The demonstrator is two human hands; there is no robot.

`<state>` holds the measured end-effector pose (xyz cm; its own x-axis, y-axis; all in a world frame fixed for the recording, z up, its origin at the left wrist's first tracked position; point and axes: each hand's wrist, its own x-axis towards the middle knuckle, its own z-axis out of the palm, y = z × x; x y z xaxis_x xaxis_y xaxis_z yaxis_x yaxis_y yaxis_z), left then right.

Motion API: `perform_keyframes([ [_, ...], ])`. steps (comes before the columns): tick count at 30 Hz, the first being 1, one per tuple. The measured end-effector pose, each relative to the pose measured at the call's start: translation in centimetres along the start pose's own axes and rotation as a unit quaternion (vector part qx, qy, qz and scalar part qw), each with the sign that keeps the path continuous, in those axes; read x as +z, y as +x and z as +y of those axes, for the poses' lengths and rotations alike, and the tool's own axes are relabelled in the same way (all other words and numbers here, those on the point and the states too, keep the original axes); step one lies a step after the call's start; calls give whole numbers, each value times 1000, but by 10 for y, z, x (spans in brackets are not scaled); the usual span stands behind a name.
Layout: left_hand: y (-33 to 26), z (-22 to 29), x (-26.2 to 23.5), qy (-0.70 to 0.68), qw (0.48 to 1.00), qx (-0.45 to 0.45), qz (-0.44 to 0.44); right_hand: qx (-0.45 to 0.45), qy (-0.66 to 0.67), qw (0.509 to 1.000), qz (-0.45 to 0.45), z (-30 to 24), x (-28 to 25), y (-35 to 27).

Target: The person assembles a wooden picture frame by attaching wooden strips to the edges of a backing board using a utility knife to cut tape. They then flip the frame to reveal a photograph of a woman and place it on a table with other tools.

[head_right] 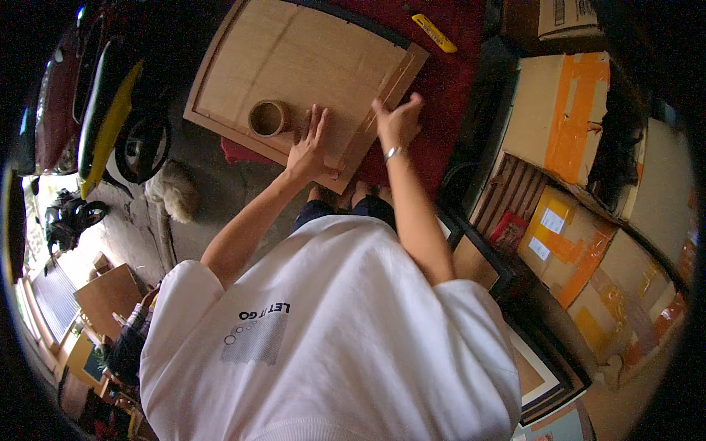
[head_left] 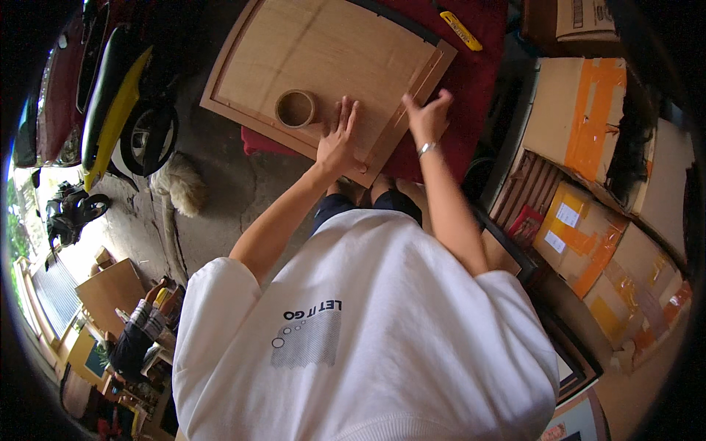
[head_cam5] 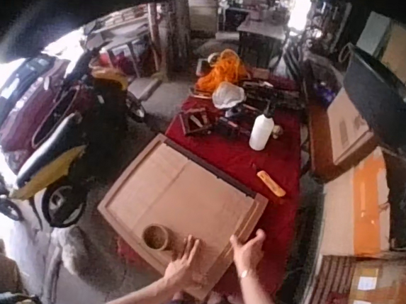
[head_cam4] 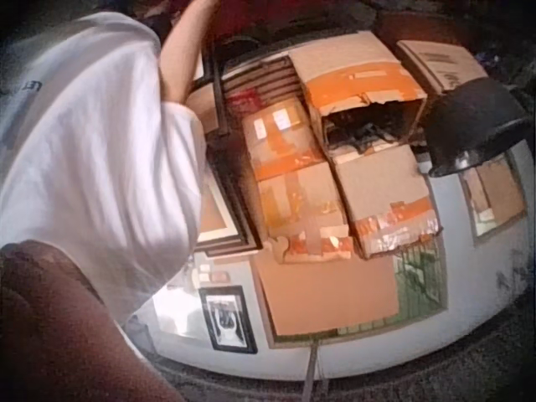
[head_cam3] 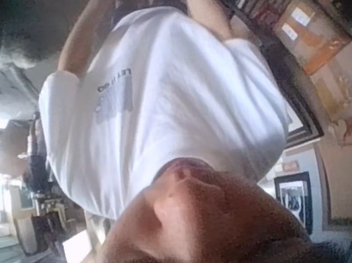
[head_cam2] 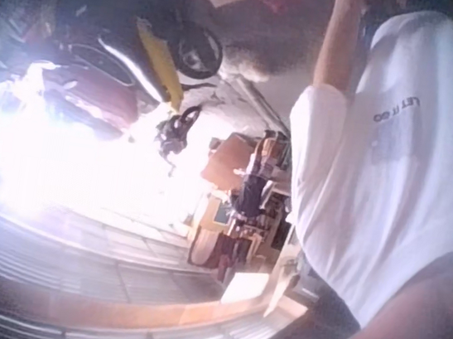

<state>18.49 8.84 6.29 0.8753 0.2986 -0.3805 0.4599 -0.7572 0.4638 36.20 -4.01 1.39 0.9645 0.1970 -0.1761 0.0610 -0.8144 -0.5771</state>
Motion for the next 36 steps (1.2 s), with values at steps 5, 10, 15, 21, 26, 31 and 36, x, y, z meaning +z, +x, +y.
perform_keyframes([
  [5, -15, -13, 17, -62, 996, 16, 60, 38, -48, 994, -89, 3, 9, -137],
  [10, -14, -9, 19, -20, 998, 21, 62, 96, 15, 992, -75, -1, 20, -146],
  [15, -16, -7, 14, -22, 999, 7, 48, 121, 56, 987, -93, -10, 20, -147],
  [21, -12, -9, 26, 7, 998, 18, 57, 117, 68, 989, -55, 3, 35, -148],
  [26, -15, -2, 14, -17, 999, 3, 31, 18, 19, 1000, 1, 9, 29, -174],
  [31, -12, 0, 10, -11, 1000, -17, 17, 137, 82, 987, -20, 6, 16, -92],
  [36, -11, 3, 9, 7, 1000, -30, -3, 141, 43, 989, 24, 2, 14, 23],
])
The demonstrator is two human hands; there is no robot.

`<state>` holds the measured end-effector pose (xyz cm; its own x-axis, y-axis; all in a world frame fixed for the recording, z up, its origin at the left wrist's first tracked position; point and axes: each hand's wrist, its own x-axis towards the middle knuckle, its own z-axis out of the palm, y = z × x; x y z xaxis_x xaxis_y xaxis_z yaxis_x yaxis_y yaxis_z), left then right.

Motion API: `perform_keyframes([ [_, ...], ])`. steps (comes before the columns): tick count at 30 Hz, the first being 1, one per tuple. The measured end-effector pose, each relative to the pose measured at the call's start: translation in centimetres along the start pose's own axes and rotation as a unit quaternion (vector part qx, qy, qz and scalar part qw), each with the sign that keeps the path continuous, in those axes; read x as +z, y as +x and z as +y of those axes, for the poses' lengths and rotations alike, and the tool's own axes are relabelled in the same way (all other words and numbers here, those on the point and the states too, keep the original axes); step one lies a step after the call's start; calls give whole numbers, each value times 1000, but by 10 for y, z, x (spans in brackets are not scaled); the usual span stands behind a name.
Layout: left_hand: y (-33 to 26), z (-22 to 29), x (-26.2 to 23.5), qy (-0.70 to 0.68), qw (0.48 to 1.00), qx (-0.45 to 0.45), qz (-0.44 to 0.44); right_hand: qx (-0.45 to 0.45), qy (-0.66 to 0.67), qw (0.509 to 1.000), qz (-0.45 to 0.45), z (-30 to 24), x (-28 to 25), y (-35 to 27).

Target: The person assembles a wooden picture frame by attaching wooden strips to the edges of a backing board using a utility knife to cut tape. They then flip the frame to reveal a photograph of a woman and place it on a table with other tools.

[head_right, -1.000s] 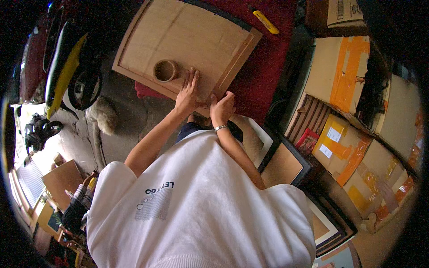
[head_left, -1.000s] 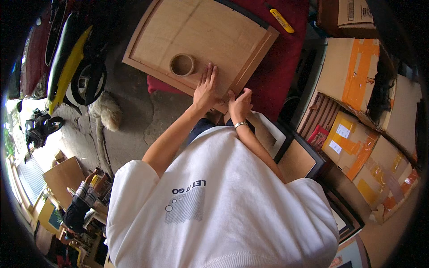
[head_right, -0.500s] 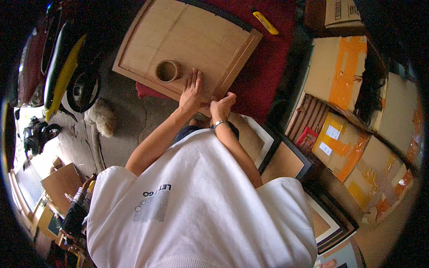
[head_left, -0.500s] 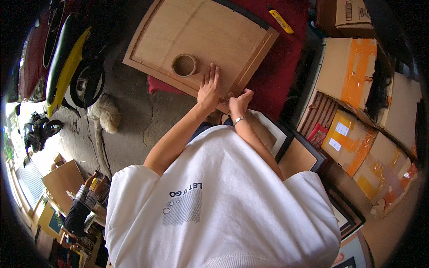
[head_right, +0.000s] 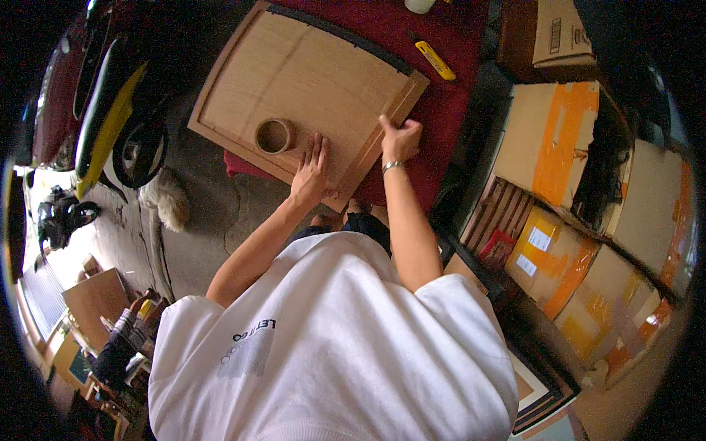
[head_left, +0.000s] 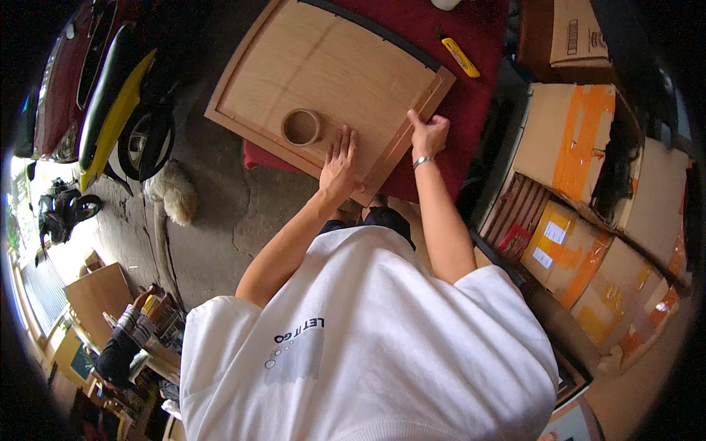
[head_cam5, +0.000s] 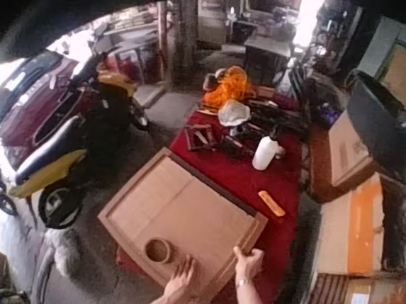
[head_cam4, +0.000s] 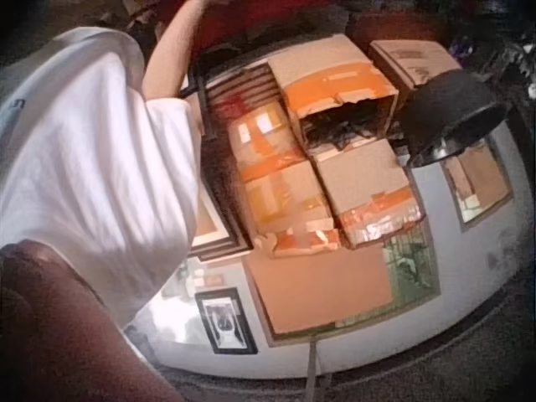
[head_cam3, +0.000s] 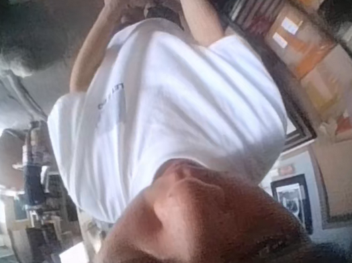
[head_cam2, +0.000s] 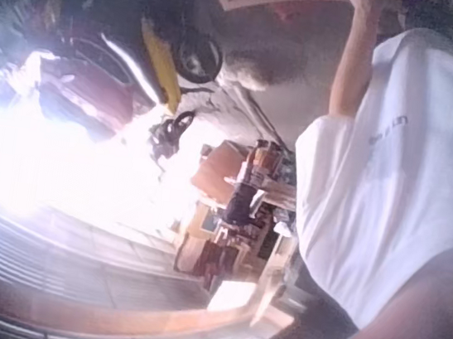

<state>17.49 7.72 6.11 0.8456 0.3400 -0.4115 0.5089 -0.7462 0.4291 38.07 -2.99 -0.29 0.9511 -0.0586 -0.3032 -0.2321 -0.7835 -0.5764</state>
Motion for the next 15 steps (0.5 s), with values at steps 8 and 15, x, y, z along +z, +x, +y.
perform_keyframes([
  [8, -1, 5, -9, 7, 999, -25, -35, 31, -7, 999, 12, -57, -8, 101],
  [15, -67, 11, 14, -233, 921, -122, 286, -319, -89, 943, 1, -82, -32, 105],
])
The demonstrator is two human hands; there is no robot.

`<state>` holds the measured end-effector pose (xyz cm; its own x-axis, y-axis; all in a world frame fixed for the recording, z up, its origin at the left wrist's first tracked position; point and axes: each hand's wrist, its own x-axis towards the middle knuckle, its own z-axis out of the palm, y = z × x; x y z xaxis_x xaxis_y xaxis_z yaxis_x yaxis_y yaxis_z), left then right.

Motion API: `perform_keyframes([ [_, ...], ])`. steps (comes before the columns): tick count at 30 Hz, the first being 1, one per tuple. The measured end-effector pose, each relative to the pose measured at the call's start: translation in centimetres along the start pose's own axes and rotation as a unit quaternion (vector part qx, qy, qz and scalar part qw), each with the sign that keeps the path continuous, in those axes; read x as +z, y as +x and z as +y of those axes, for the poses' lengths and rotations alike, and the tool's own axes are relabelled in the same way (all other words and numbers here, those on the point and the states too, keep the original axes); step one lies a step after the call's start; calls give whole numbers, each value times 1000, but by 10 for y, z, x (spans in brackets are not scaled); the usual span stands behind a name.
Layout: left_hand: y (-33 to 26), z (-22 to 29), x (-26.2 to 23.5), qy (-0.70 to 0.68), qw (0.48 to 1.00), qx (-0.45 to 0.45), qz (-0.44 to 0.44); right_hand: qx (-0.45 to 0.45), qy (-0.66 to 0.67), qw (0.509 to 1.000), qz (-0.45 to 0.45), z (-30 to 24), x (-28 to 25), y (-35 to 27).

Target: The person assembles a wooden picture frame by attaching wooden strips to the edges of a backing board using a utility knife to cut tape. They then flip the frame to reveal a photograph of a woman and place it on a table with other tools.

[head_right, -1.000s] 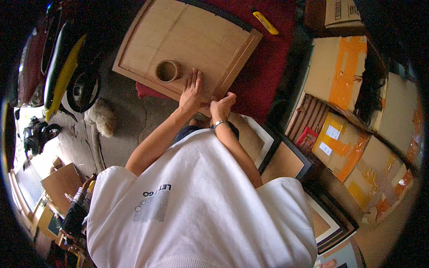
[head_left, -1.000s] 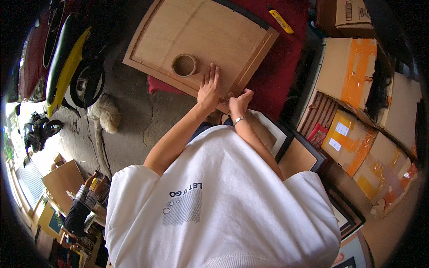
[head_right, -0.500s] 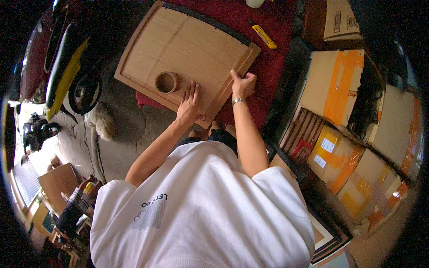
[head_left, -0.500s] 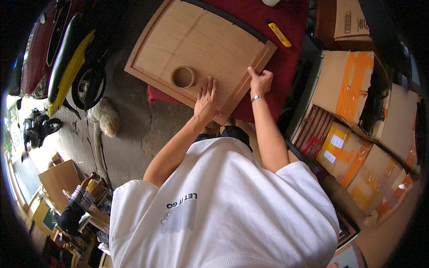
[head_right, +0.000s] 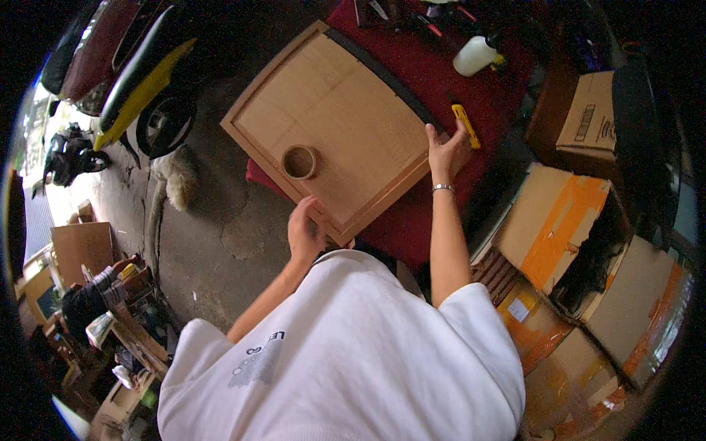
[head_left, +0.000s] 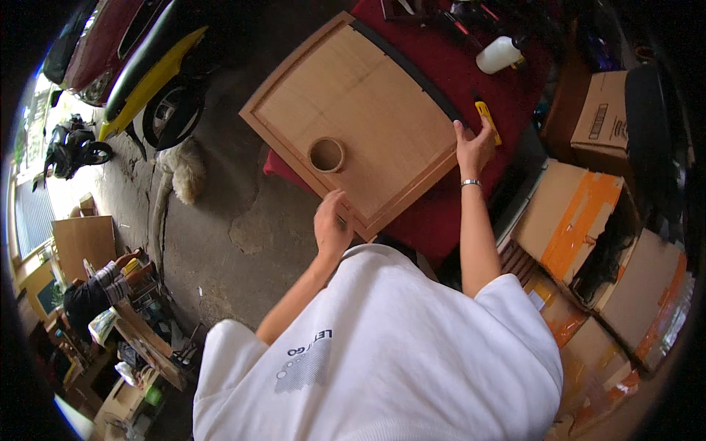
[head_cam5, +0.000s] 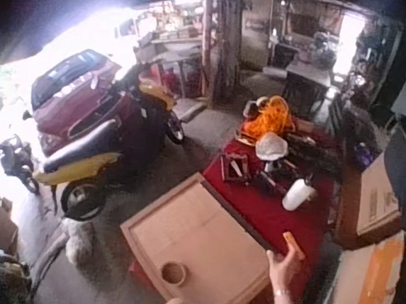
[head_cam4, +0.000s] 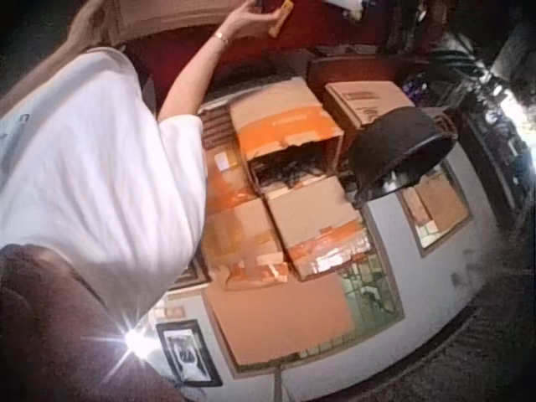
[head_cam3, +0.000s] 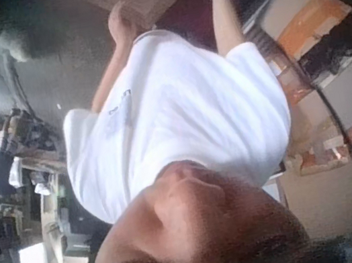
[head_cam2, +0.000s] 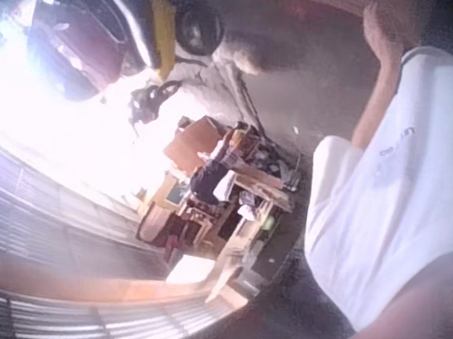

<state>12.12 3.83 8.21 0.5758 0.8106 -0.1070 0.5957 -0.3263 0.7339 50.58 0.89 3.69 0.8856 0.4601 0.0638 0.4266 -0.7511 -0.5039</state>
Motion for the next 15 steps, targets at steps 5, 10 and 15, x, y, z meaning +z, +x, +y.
perform_keyframes([
  [5, -7, -4, 32, -277, 828, -480, 82, -126, -183, 960, -172, -31, 28, 16],
  [10, 0, -55, 42, -350, 795, -456, 194, -51, -148, 957, -244, -56, 23, 30],
  [15, 17, -90, -16, -255, 823, -392, 321, 3, -56, 978, -202, -74, 20, -33],
])
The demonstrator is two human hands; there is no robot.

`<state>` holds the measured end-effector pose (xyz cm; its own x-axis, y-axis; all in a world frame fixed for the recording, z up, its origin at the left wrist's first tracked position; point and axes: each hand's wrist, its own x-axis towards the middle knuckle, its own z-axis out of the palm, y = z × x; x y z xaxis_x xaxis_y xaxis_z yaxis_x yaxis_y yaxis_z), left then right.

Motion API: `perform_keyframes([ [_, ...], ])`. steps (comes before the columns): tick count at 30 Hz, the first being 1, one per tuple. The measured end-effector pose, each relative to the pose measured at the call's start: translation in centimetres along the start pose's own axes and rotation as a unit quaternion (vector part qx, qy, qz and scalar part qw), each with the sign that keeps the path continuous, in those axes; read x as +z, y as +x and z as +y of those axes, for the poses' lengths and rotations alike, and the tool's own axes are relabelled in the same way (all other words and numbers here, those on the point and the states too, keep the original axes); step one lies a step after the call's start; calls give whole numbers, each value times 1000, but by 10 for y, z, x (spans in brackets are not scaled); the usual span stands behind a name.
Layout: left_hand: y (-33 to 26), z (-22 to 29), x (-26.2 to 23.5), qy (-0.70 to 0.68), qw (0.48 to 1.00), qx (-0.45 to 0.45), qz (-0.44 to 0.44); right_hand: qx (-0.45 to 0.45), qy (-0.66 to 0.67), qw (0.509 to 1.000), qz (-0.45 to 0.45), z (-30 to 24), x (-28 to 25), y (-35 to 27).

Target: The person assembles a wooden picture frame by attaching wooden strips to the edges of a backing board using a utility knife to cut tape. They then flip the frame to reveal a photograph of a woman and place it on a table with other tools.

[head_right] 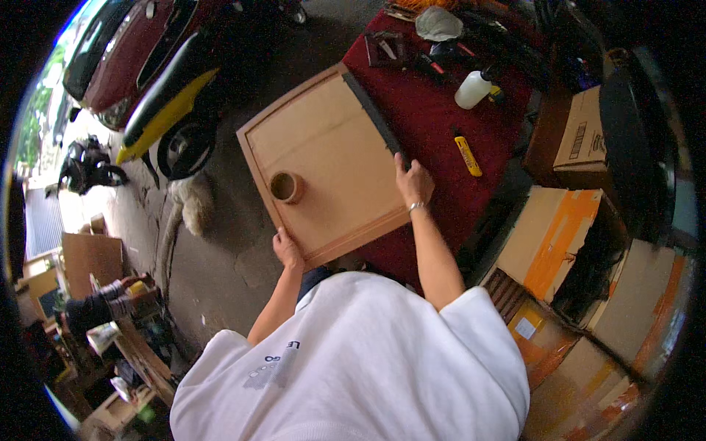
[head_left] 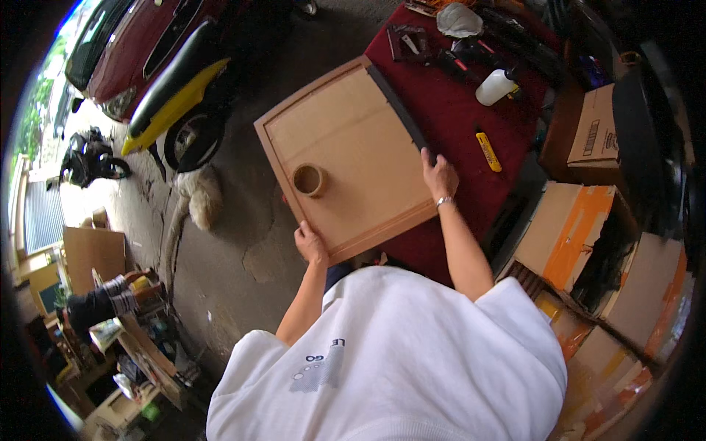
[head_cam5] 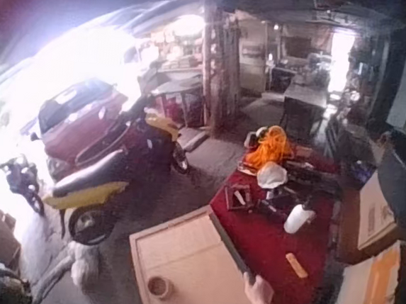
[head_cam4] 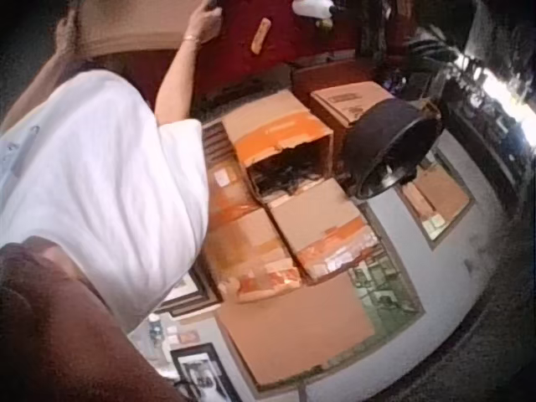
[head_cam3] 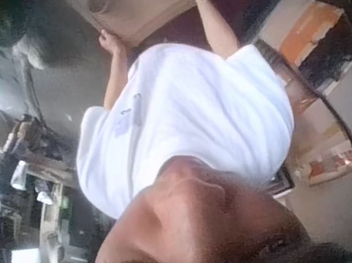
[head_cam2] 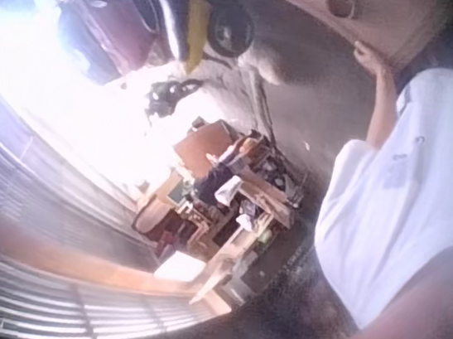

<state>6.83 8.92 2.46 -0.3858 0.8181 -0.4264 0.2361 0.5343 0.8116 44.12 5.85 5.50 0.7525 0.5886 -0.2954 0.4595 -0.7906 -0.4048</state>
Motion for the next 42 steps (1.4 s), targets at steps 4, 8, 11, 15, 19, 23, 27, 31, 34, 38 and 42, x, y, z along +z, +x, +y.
perform_keyframes([
  [4, 46, 2, -58, 49, 994, 96, -31, 94, 81, 991, 53, 4, 37, -83],
  [8, 88, 22, -79, 66, 979, 146, -130, 224, 157, 960, 54, 7, 52, -166],
  [11, 116, 57, -65, 157, 944, 227, -180, 321, 185, 922, 112, 5, 87, -207],
  [15, 158, 87, -24, 224, 897, 277, -263, 405, 259, 870, 108, -6, 113, -238],
  [19, 175, 103, 1, 288, 823, 402, -280, 384, 263, 863, 195, -5, 148, -240],
  [23, 190, 121, 11, 372, 769, 411, -319, 317, 160, 904, 239, -15, 145, -239],
  [27, 207, 143, 9, 433, 703, 352, -441, 331, 93, 921, 183, -25, 119, -243],
  [31, 174, 176, 35, 365, 607, 616, -345, 313, 15, 926, 211, -16, 93, -251],
  [34, 164, 208, 83, 295, 345, 814, -362, 179, 70, 954, 231, -18, 81, -252],
  [38, 124, 235, 92, 369, 326, 673, -551, 10, 152, 967, 203, -65, 60, -257],
  [42, 84, 211, 54, 261, 611, 201, -720, -143, 217, 939, 225, -146, 43, -254],
])
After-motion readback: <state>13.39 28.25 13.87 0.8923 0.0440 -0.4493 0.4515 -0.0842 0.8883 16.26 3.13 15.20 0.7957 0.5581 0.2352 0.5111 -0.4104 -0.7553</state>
